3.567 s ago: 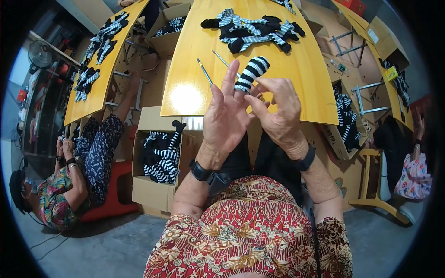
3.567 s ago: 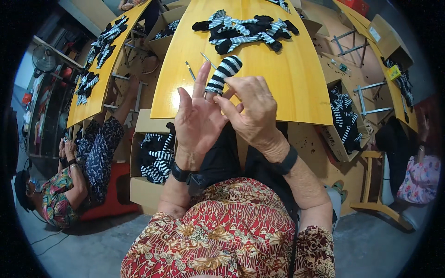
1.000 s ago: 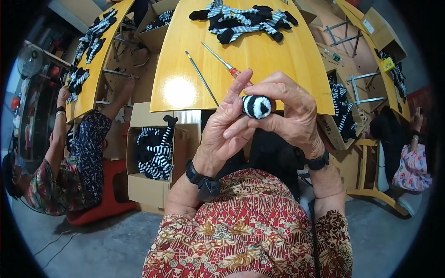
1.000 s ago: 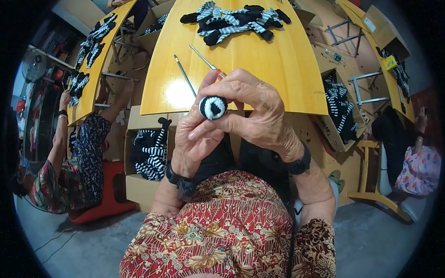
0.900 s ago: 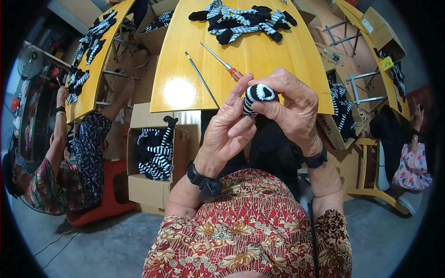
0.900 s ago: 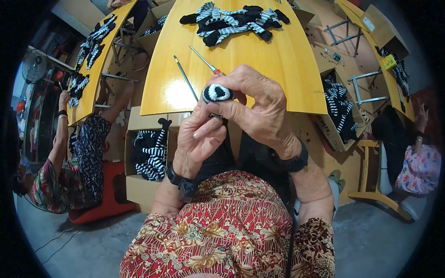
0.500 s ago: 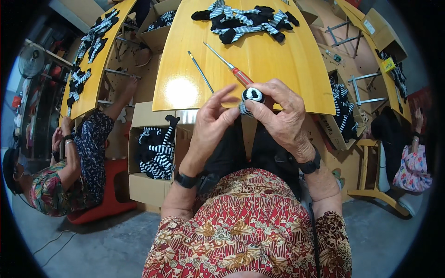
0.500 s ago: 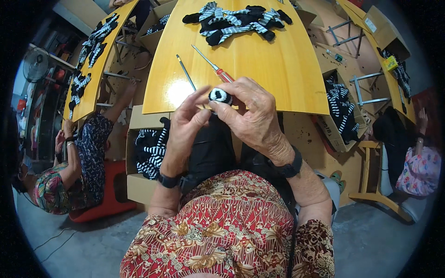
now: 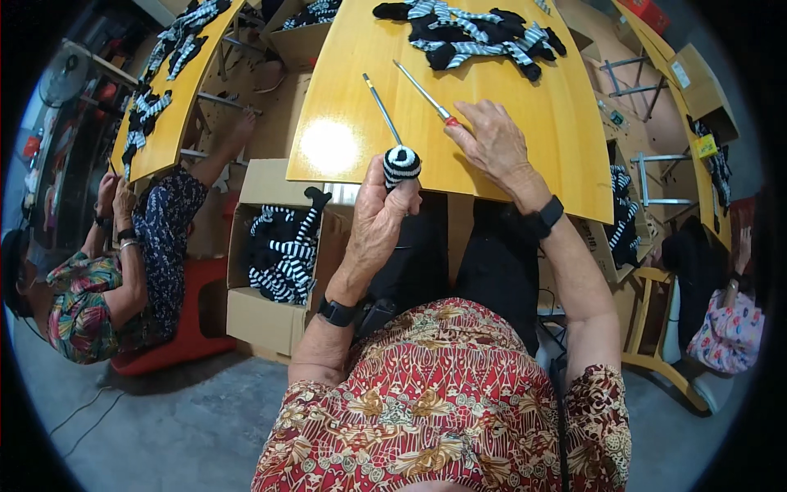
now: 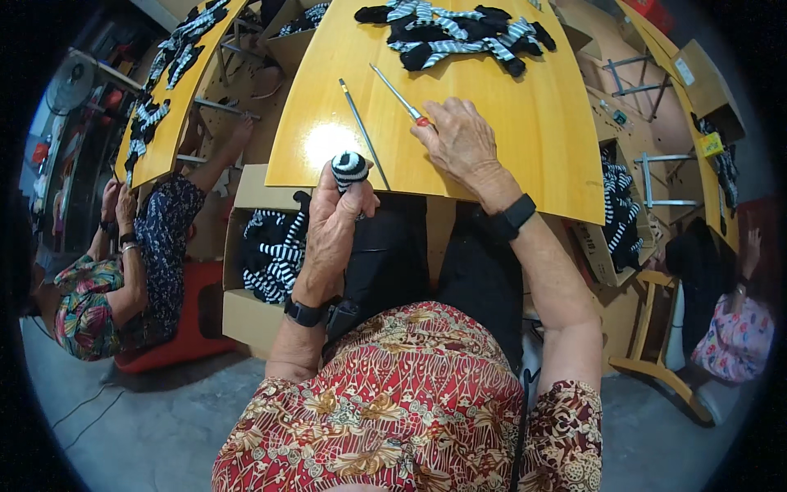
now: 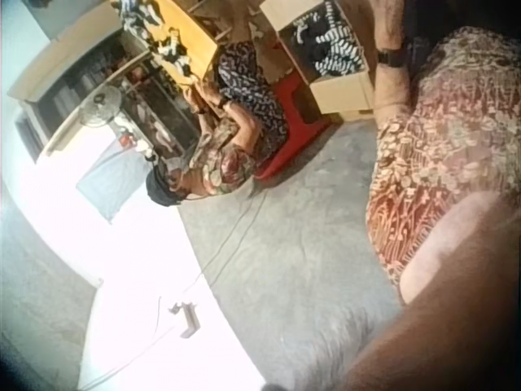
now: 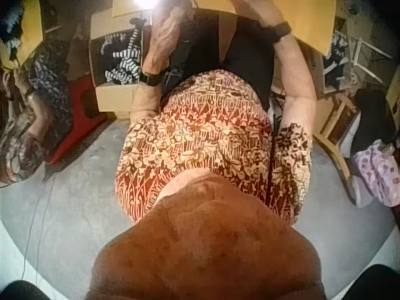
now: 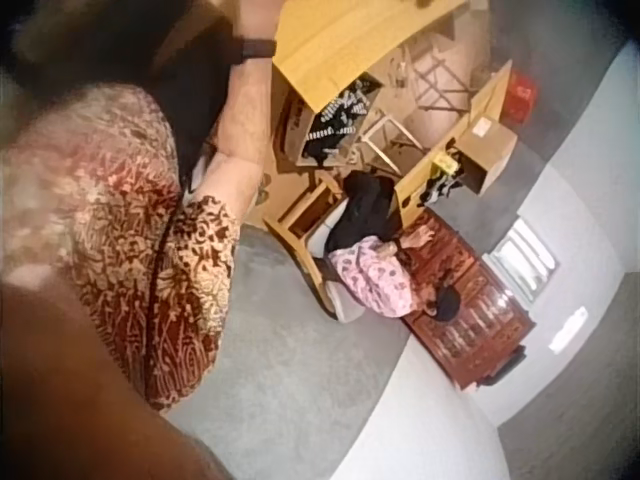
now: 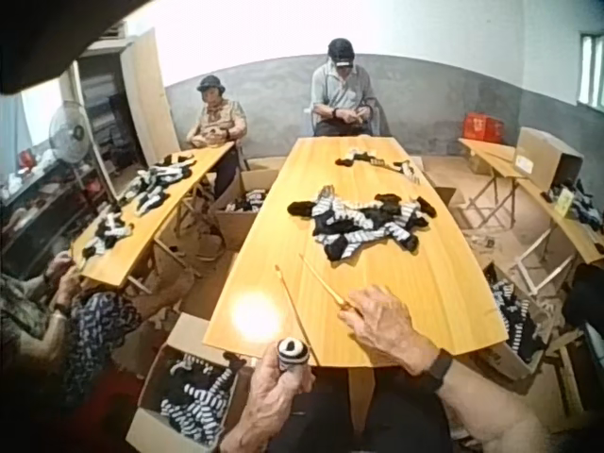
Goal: The person uses a screwdriver to manipulate the fabric of black and white striped socks, repeatedly inserting the tool into the toe and heel areas to adjust the shape. The person handles the socks one at a time, turning them over and inspecting them before placing them on the table.
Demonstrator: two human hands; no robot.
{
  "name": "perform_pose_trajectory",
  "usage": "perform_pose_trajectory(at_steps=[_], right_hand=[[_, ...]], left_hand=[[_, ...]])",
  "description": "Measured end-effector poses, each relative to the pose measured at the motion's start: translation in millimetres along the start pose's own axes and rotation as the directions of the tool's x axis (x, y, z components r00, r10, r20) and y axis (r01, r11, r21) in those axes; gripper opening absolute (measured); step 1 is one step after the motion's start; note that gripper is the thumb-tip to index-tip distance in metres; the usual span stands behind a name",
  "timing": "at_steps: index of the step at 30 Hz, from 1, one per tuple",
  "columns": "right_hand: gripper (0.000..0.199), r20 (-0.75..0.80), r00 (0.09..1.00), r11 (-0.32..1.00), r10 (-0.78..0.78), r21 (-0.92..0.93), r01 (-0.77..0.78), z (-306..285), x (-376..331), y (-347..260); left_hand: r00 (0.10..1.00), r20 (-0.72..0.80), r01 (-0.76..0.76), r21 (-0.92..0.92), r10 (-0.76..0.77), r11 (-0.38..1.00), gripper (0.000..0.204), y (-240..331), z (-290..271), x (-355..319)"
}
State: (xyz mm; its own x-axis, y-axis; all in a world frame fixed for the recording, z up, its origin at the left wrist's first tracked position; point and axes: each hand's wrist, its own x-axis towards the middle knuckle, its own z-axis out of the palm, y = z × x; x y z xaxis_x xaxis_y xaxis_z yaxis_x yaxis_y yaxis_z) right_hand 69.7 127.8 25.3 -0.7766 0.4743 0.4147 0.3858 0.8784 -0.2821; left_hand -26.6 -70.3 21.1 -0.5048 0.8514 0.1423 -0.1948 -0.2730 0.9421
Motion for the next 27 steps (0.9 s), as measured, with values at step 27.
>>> perform_pose_trajectory(at_steps=[27], right_hand=[[0.042, 0.261, 0.965, 0.883, -0.014, 0.455, -0.111, -178, -91, -42]], left_hand=[[0.971, -0.067, -0.212, 0.220, 0.231, 0.952, 0.029, 3, -8, 1]])
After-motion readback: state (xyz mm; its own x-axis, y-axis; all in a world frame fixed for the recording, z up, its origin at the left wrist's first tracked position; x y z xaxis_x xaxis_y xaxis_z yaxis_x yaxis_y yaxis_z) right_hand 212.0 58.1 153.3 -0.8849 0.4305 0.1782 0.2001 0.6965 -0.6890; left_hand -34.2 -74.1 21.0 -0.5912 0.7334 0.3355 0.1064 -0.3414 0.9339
